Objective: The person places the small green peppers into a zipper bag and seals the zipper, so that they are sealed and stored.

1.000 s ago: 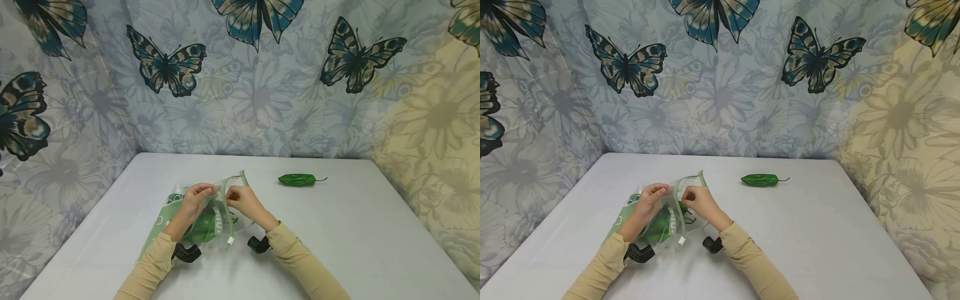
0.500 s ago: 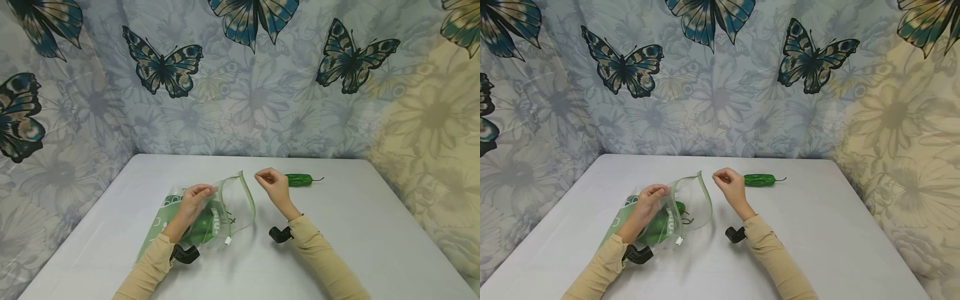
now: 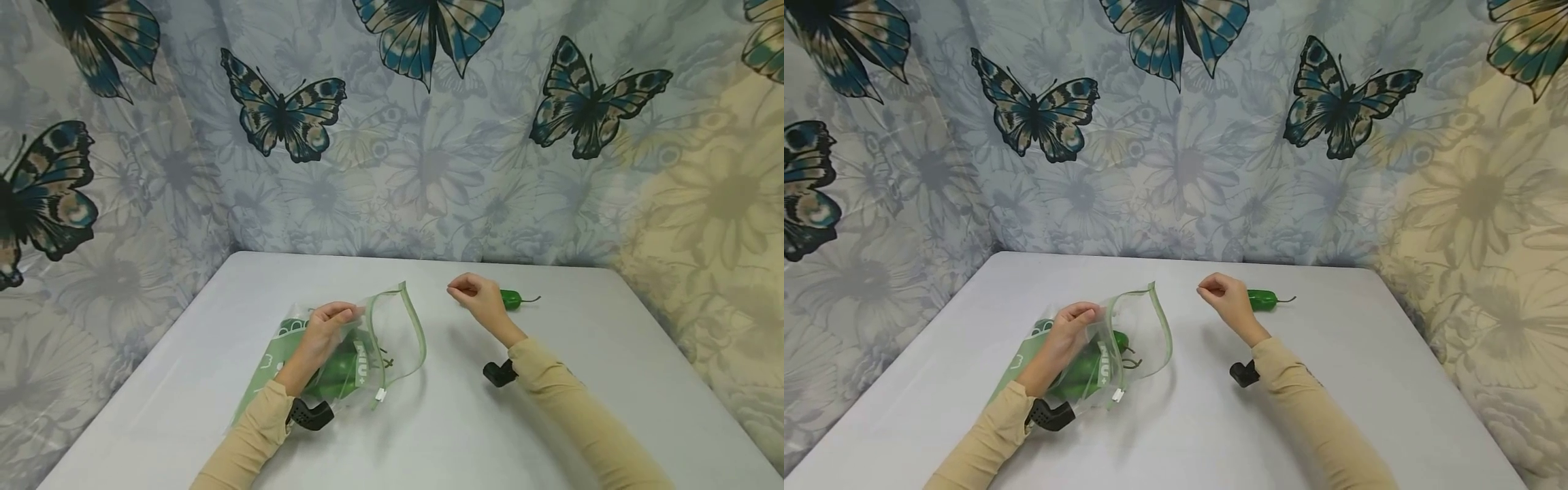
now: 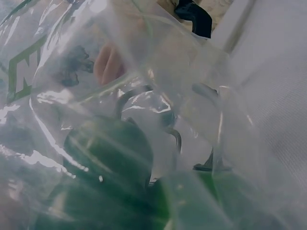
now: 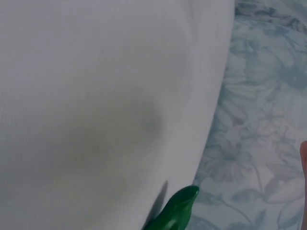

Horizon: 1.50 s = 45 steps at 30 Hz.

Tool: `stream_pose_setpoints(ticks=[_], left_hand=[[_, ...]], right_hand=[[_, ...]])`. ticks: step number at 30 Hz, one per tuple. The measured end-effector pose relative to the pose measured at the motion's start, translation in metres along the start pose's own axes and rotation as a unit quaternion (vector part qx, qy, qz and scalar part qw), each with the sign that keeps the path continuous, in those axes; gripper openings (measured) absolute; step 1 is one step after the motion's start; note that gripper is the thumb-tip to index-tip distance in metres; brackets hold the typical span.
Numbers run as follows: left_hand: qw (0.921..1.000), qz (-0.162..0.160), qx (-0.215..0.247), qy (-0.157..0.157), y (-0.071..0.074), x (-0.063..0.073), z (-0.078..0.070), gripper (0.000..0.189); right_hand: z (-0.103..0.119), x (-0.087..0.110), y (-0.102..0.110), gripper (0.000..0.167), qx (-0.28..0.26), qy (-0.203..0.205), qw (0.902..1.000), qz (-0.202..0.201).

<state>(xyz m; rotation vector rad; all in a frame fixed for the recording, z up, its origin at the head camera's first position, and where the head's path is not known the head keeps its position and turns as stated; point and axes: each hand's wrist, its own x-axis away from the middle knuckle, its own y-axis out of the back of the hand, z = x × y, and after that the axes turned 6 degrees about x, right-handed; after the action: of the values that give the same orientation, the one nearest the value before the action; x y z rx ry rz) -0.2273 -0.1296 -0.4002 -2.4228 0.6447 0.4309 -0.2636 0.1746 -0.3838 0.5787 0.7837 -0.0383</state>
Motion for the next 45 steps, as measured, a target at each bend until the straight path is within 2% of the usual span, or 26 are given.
stream_pose_setpoints(ticks=[7,12,17,26,30,35,38,41,45], left_hand=[[0.9999,0.010,0.004,-0.011,0.001,-0.001,0.002,0.023],[0.9997,0.014,0.011,-0.015,0.000,-0.002,0.001,0.019],[0.9996,0.016,0.016,-0.018,0.000,-0.002,0.000,0.017],[0.9993,0.017,0.023,-0.025,0.002,-0.002,-0.001,0.017],[0.9991,0.008,0.026,-0.032,0.003,-0.003,-0.004,0.017],[0.9991,0.000,0.031,-0.028,0.005,-0.002,-0.008,0.017],[0.9991,0.003,0.032,-0.029,0.005,-0.002,-0.010,0.017],[0.9986,0.003,0.037,-0.037,0.004,-0.003,-0.012,0.015],[0.9965,-0.015,0.063,-0.053,0.003,-0.004,-0.013,0.010]], right_hand=[[-0.027,-0.005,0.017,0.008,0.075,0.030,0.9963,0.031],[-0.047,-0.005,0.033,0.004,0.115,-0.011,0.9911,0.066],[-0.066,-0.003,0.050,0.007,0.154,-0.066,0.9806,0.101],[-0.086,0.006,0.069,0.020,0.212,-0.092,0.9625,0.142],[-0.090,0.007,0.072,0.028,0.229,-0.096,0.9560,0.157],[-0.091,0.004,0.065,0.040,0.222,-0.114,0.9503,0.186],[-0.094,0.003,0.062,0.046,0.230,-0.124,0.9417,0.212],[-0.096,0.003,0.059,0.047,0.254,-0.116,0.9317,0.233],[-0.095,0.001,0.058,0.045,0.274,-0.102,0.9220,0.253]])
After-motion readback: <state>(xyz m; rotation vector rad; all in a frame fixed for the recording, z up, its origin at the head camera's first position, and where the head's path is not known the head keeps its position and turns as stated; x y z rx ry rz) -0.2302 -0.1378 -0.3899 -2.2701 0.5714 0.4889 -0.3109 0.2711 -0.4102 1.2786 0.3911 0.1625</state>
